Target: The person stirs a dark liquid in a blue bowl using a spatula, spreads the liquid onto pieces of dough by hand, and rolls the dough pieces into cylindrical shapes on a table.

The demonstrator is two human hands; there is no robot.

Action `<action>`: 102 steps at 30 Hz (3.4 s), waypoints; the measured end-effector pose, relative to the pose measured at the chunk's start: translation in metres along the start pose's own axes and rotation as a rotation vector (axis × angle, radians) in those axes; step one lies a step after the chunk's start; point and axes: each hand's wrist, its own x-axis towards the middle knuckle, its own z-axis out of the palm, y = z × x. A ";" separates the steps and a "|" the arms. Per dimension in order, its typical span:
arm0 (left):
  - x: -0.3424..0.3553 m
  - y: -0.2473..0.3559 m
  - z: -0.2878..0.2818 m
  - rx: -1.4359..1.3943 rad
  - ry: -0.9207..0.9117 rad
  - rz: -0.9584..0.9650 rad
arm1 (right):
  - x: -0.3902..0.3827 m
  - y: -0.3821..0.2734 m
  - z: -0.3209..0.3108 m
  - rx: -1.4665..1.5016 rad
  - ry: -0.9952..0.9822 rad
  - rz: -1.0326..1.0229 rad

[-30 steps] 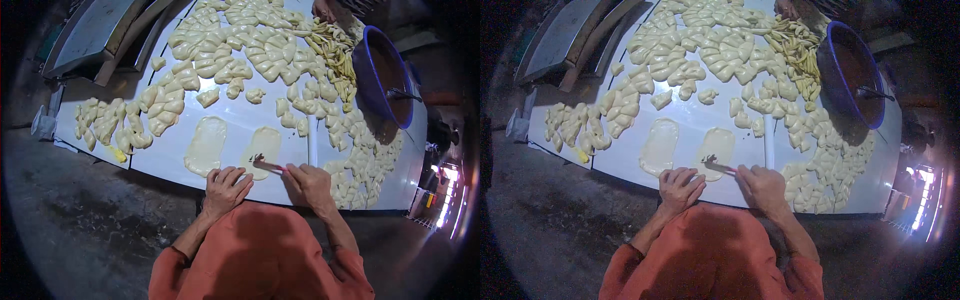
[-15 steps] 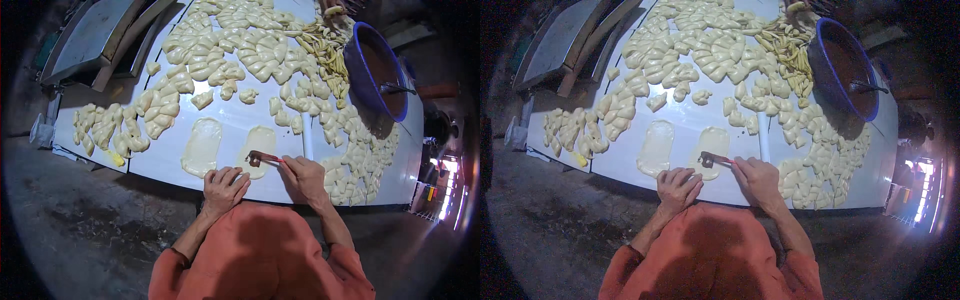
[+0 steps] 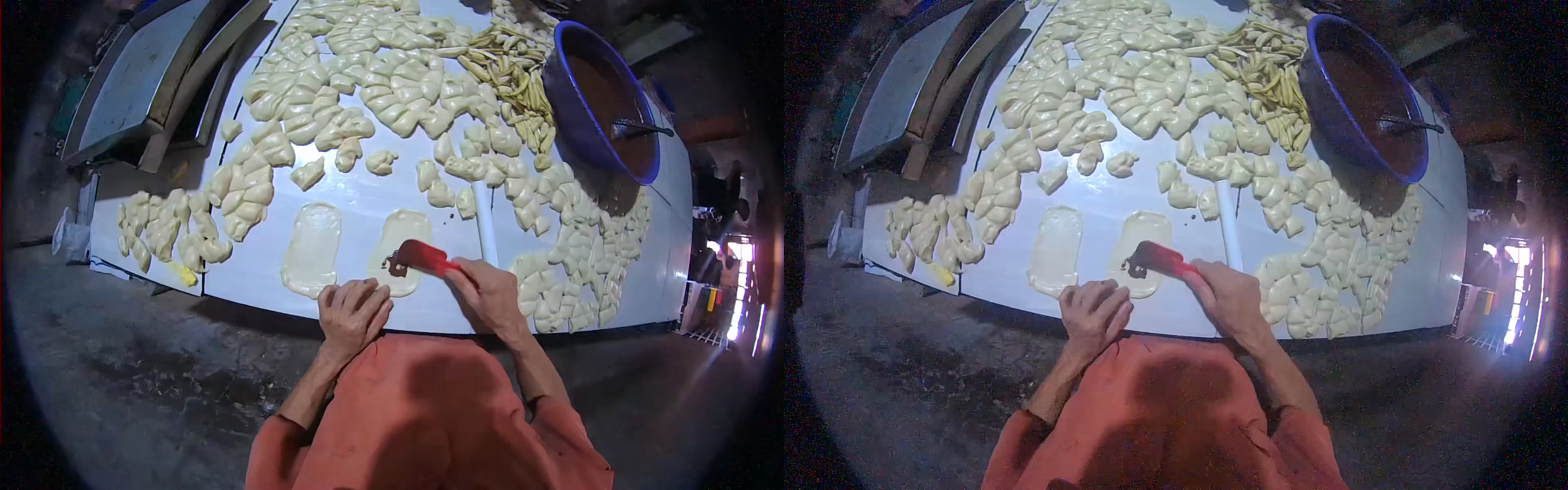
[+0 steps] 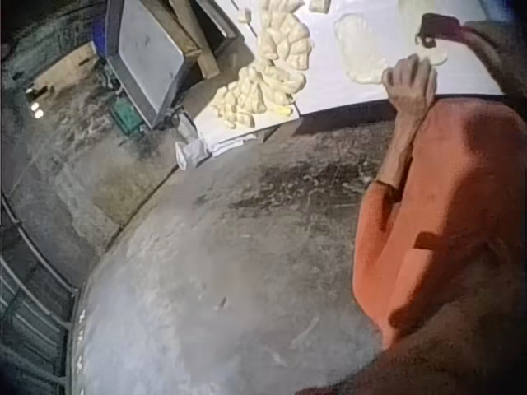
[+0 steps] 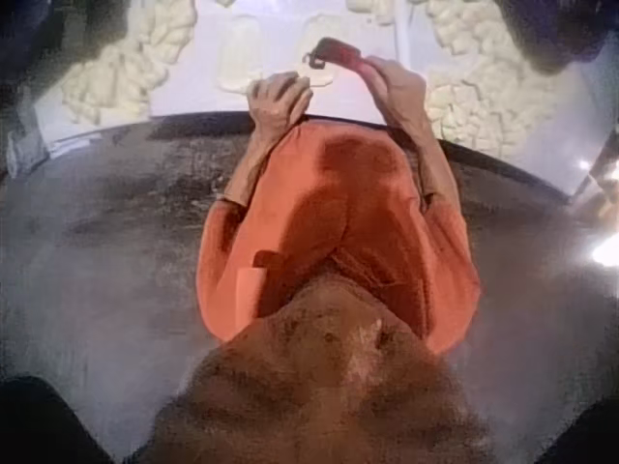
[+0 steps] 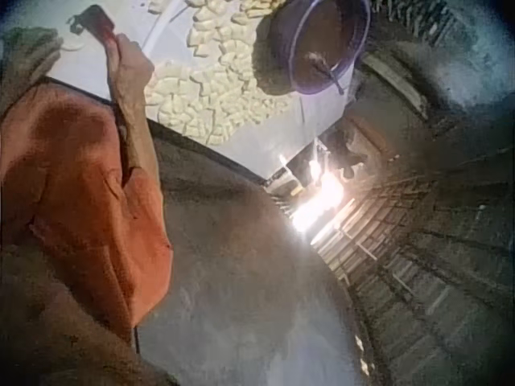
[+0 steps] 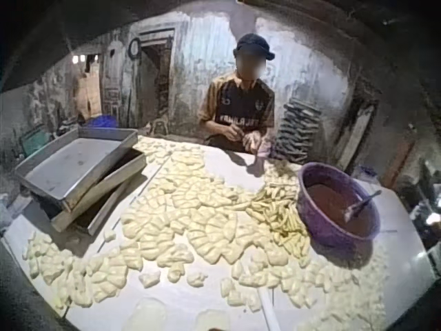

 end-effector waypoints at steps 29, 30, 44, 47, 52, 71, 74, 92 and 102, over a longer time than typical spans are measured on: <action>0.008 0.012 0.019 0.198 0.059 0.061 | 0.172 0.305 -0.271 -0.201 -0.044 0.238; 0.011 0.014 0.021 0.178 0.063 0.053 | 0.170 0.326 -0.274 -0.135 -0.037 0.185; 0.005 0.011 0.018 0.185 0.023 -0.016 | 0.154 0.314 -0.304 0.450 -0.239 0.479; 0.006 0.013 0.016 0.215 0.029 0.011 | 0.152 0.316 -0.303 0.531 -0.274 0.482; 0.000 0.009 0.017 0.158 0.041 -0.032 | 0.145 0.289 -0.308 0.573 -0.200 0.513; -0.049 -0.051 -0.031 0.134 0.059 -0.155 | 0.142 -0.011 -0.088 0.456 -0.595 -0.026; -0.050 -0.054 -0.031 0.109 0.071 -0.134 | 0.132 -0.048 -0.022 0.261 -0.477 -0.307; -0.049 -0.071 -0.032 -0.015 0.175 -0.065 | 0.065 -0.110 0.042 -0.265 -0.004 -0.535; -0.050 -0.081 -0.038 0.037 0.151 -0.040 | 0.072 -0.093 0.045 -0.261 0.142 -0.464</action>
